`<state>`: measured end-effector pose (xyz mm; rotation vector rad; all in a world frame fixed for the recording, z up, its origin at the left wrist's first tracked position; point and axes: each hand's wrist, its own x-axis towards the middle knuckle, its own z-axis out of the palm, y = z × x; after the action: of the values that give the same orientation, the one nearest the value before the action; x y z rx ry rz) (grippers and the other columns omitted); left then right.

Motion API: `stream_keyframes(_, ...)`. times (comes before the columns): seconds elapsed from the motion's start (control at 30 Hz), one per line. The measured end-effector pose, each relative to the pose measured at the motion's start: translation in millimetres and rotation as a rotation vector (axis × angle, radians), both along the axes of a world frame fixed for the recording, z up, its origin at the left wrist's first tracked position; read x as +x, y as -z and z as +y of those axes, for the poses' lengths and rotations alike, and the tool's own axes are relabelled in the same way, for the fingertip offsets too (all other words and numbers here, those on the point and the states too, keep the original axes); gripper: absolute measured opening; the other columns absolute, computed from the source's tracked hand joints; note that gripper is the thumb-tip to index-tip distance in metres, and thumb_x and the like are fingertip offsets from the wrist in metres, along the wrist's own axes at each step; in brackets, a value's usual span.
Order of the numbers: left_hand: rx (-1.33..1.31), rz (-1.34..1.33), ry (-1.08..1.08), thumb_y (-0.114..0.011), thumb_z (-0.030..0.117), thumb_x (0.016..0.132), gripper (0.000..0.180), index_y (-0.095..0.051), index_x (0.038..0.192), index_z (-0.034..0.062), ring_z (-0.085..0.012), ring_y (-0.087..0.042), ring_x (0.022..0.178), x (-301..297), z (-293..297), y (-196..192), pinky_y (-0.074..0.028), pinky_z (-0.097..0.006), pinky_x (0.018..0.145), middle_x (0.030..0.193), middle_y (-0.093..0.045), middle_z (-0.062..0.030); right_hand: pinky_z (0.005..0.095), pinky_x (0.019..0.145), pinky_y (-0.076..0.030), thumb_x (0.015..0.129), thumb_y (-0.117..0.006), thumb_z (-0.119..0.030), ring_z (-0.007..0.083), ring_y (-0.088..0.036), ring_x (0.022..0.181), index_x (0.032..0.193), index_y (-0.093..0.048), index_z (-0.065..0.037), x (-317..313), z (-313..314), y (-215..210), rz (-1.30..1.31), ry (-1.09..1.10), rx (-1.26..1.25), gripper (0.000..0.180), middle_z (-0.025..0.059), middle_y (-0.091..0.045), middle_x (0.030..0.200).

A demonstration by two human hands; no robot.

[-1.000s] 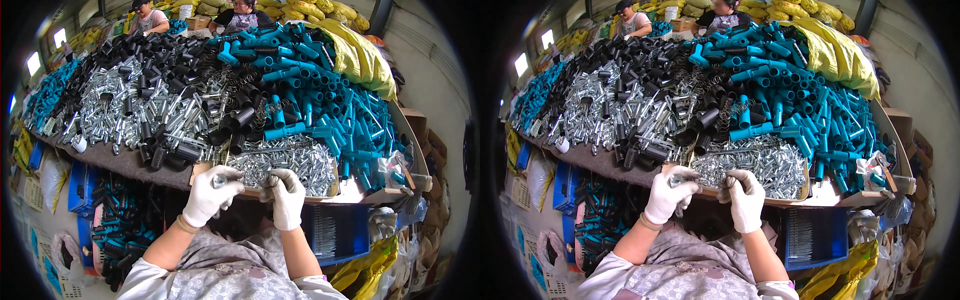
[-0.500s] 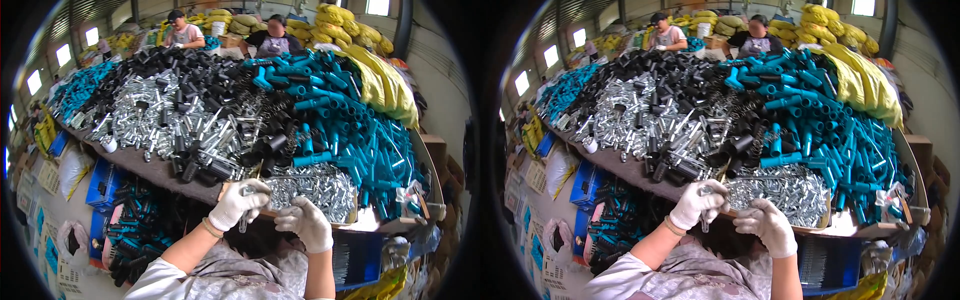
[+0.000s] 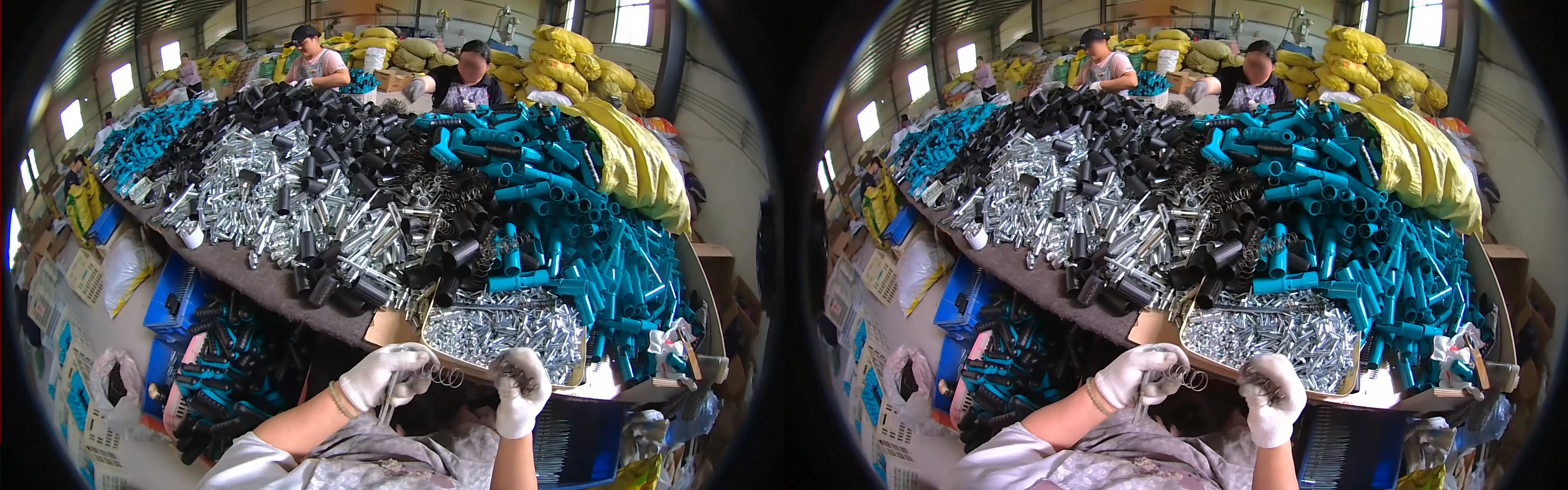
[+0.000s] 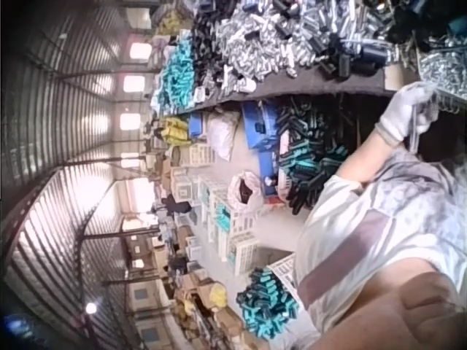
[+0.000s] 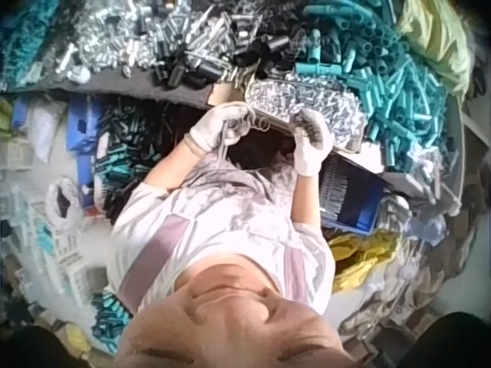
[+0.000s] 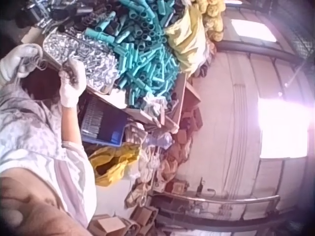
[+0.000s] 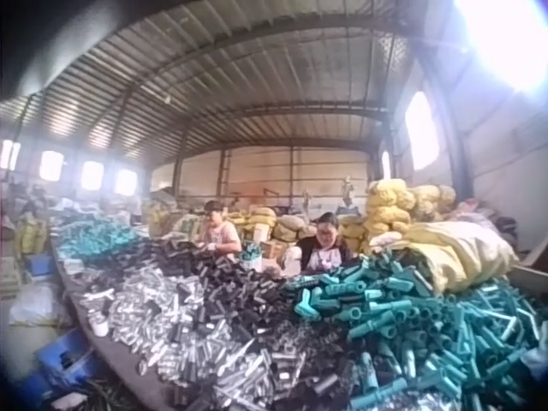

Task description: Assembling mechanical hardware components including metal tubes, springs, and plastic handles at a factory workstation.

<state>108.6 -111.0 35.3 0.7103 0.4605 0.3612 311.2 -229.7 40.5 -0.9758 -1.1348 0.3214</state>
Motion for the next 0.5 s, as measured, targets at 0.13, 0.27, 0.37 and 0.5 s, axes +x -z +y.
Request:
stream_keyframes(0.13,0.465,0.098,-0.175,-0.068,0.017,0.094,0.021,-0.065,0.108,0.0022,-0.0068,-0.057,0.053,8.2,1.7,-17.8,-0.045,-0.021,0.043,0.081,-0.07,-0.0085,0.0262,0.065,-0.052,0.09,-0.058,0.003,0.014,-0.061,0.071,0.124,-0.056,0.004,-14.5,-2.1,-2.5,0.396,0.094,-0.234,0.034,0.0092,-0.063,0.09)
stream_keyframes(0.27,1.58,0.329,-0.667,-0.079,0.011,0.08,0.029,-0.067,0.105,0.0026,-0.0221,-0.07,0.071,38.1,20.8,-17.1,-0.055,-0.029,0.064,0.088,-0.071,-0.0118,0.0274,0.051,-0.044,0.1,-0.056,-0.027,0.0149,-0.055,0.059,0.129,-0.05,0.0,-24.5,-5.8,24.7,0.748,-0.143,-0.332,0.04,0.0112,-0.061,0.085)
stream_keyframes(0.37,1.711,0.445,-0.596,-0.078,0.011,0.081,0.03,-0.067,0.108,0.0032,-0.0221,-0.071,0.082,51.9,28.1,-4.5,-0.057,-0.03,0.066,0.105,-0.069,-0.0142,0.0264,0.048,-0.042,0.099,-0.058,-0.03,0.0143,-0.052,0.054,0.129,-0.049,0.0,-30.6,-13.0,31.5,0.811,-0.163,-0.41,0.044,0.0109,-0.061,0.082)
stream_keyframes(0.5,1.564,0.391,-0.695,-0.081,0.007,0.078,0.03,-0.069,0.105,0.0023,-0.0253,-0.068,0.087,35.5,15.4,1.8,-0.056,-0.034,0.076,0.104,-0.07,-0.0134,0.0255,0.048,-0.04,0.1,-0.054,-0.022,0.0135,-0.051,0.052,0.129,-0.05,0.002,-31.8,-21.0,32.4,0.783,-0.165,-0.417,0.038,0.0104,-0.061,0.079)
